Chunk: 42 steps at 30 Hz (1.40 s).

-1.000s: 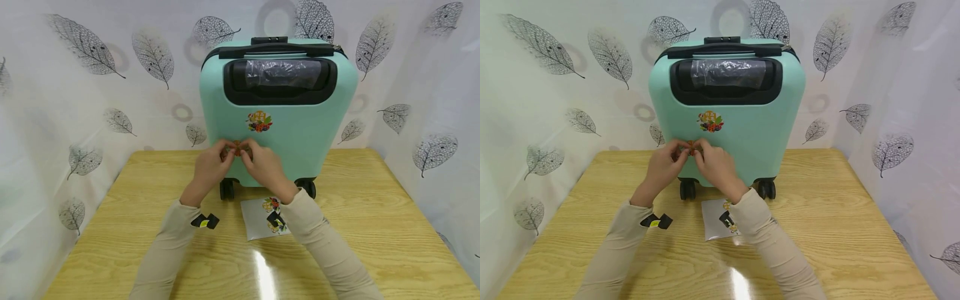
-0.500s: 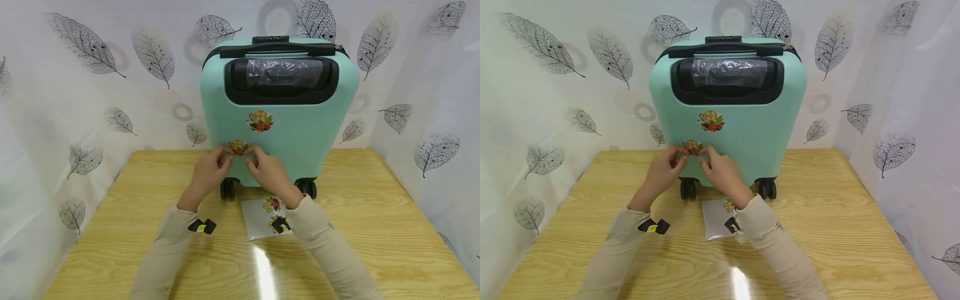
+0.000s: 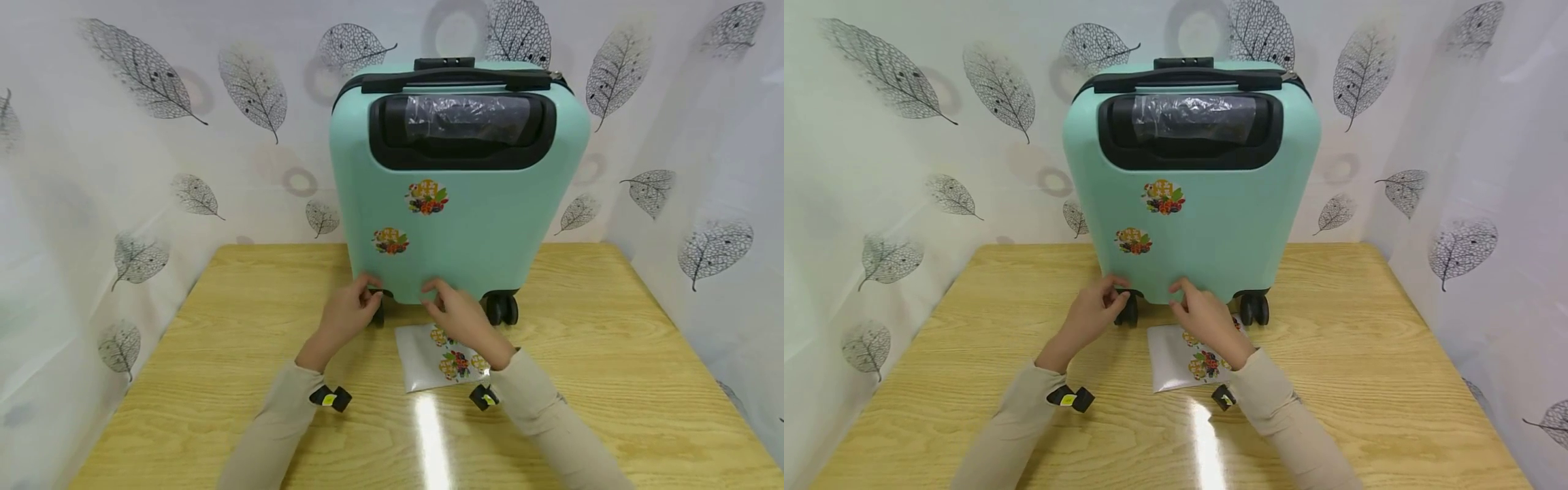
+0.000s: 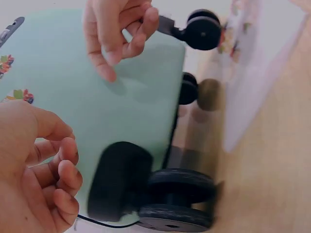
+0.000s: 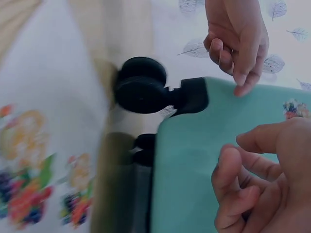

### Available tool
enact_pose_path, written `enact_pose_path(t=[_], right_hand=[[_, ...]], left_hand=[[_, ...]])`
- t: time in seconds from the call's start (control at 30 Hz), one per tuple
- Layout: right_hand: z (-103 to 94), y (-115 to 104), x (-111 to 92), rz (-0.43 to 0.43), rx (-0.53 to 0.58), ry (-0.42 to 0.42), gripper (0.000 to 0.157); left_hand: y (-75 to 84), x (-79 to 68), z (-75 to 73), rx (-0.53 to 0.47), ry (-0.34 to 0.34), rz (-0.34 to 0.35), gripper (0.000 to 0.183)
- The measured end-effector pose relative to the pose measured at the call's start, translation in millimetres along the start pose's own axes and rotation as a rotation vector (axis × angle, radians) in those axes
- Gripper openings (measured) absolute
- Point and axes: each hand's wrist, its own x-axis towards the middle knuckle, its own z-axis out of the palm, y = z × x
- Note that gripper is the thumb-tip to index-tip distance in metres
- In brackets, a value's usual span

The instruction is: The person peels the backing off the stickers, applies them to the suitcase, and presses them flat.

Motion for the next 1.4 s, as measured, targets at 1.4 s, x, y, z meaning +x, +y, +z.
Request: enact_pose_path(t=[1.4], right_hand=[[15.4,76.6,-59.4,0.023,0.228,-0.426,0.009]], left_hand=[[-9.0,-43.2,67.4,-0.379,-0.705,-0.209,0.023]])
